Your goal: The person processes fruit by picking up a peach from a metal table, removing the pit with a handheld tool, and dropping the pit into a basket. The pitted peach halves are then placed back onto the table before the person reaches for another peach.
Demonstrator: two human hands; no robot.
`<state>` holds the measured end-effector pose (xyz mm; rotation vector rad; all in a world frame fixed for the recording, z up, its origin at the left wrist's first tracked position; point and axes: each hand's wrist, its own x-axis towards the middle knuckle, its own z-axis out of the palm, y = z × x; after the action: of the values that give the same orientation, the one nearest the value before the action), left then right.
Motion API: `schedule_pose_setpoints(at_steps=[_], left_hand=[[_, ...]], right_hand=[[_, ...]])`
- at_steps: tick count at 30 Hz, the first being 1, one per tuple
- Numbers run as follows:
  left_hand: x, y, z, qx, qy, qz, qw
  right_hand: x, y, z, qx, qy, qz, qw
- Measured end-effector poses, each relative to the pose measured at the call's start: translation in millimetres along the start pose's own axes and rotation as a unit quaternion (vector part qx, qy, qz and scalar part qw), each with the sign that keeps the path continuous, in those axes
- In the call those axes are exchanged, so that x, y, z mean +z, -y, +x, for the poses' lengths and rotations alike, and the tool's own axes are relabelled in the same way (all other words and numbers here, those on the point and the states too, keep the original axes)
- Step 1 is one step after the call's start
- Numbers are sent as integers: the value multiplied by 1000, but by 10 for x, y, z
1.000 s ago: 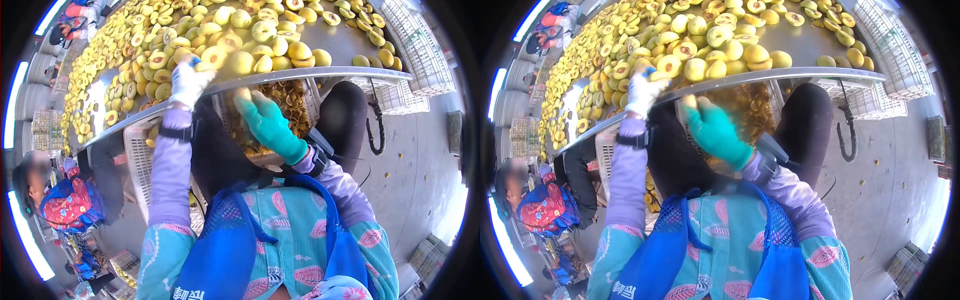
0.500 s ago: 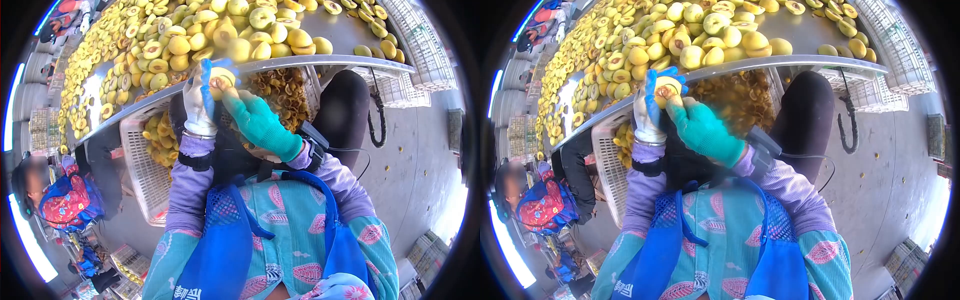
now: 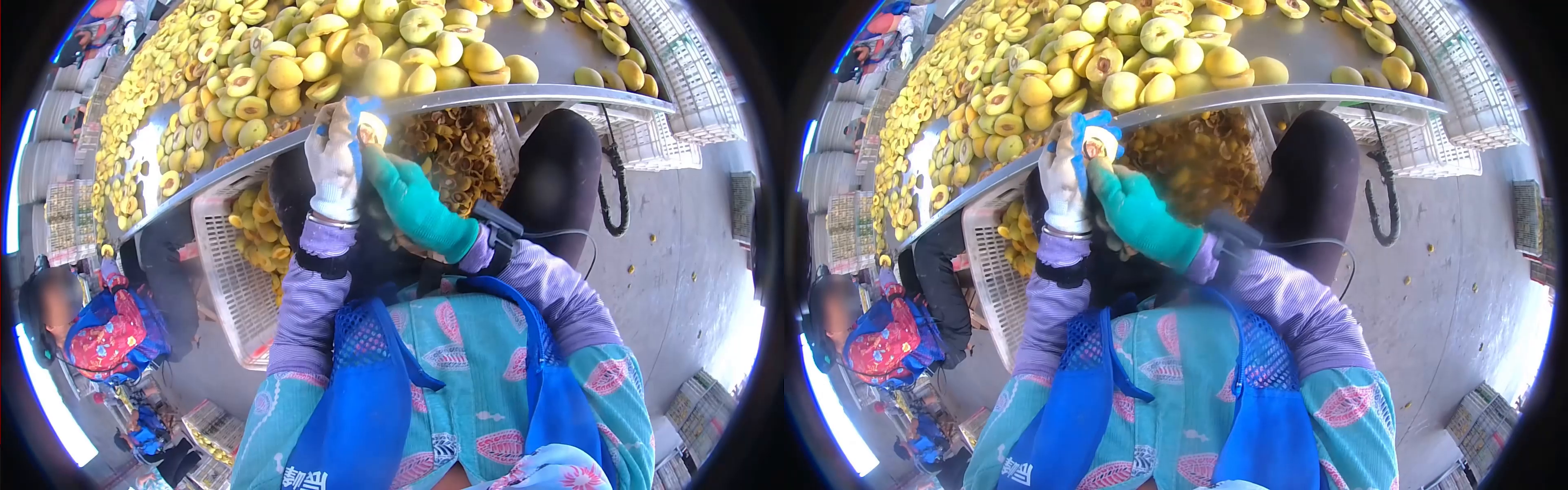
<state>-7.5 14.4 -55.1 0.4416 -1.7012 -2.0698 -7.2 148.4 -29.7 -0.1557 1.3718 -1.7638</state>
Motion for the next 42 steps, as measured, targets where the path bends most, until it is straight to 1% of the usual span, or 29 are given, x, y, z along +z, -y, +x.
schedule_pose_setpoints(at_steps=[3,6,7,10,13,15,17,18,20,21,22,24,25,26,27,28,29,31,32,33,34,35,36,37,38,39,40,41,42], left_hand=[[-144,-11,58,-97,50,-19,994],[56,-76,11,-64,-25,-89,994],[109,-99,-1,-56,-53,-86,993],[229,-209,-53,-39,-69,-64,995],[174,-108,-60,5,-18,-23,1000],[140,-78,-82,3,-23,-33,999],[144,-89,-108,3,-23,-53,998],[111,-68,-100,-4,2,-46,999],[-19,-19,-28,-16,52,-34,998],[-28,-134,6,-37,67,22,997],[-5,-285,1,-118,88,-29,989],[-52,-342,39,-155,114,-1,981],[-46,-221,80,-140,72,0,988],[-16,-90,96,-127,31,2,991],[62,-205,51,-126,22,10,992],[86,-248,60,-135,42,-5,990],[90,-267,39,-146,59,-22,987],[86,-211,24,-159,91,-72,980],[81,-223,22,-191,112,-80,972],[88,-242,35,-220,133,-89,962],[92,-256,32,-253,155,-97,950],[80,-144,-51,-128,166,-120,970],[114,-155,-60,-175,126,-189,958],[132,-176,-76,-221,82,-255,938],[113,-190,-110,-266,32,-320,909],[-166,20,-36,-198,-9,-246,949],[-282,-283,-214,-127,-70,-93,985],[-758,-246,-134,-118,-124,-98,980],[-1191,-206,-48,-107,-176,-105,973]], right_hand=[[53,-32,-12,9,-16,-2,1000],[89,8,-76,12,-42,8,999],[93,62,-89,22,-36,14,999],[83,115,-126,42,-26,36,998],[72,21,-117,41,-18,54,998],[46,-9,-86,48,-12,60,997],[11,20,-74,38,17,46,998],[-19,40,-75,34,31,40,998],[-154,152,-78,73,92,88,989],[-189,179,-85,95,123,111,982],[-196,125,-69,72,116,91,986],[-203,-15,5,20,107,52,993],[-61,121,-118,47,62,28,997],[-32,99,-131,83,118,145,979],[-25,79,-120,114,170,259,944],[-32,54,-97,144,218,367,893],[-40,6,-77,163,245,434,851],[-85,-35,-102,143,234,386,881],[-106,-31,-103,130,229,359,895],[-112,-22,-108,141,256,397,870],[-100,-20,-115,147,292,449,832],[-81,-19,-114,151,325,499,789],[-67,-16,-95,155,359,546,741],[-79,-37,-69,143,397,550,721],[-86,-31,-108,133,397,547,725],[-84,36,-168,125,398,544,728],[-107,83,-194,114,403,539,730],[-206,97,-186,119,351,516,772],[-391,-122,33,158,353,562,731]])
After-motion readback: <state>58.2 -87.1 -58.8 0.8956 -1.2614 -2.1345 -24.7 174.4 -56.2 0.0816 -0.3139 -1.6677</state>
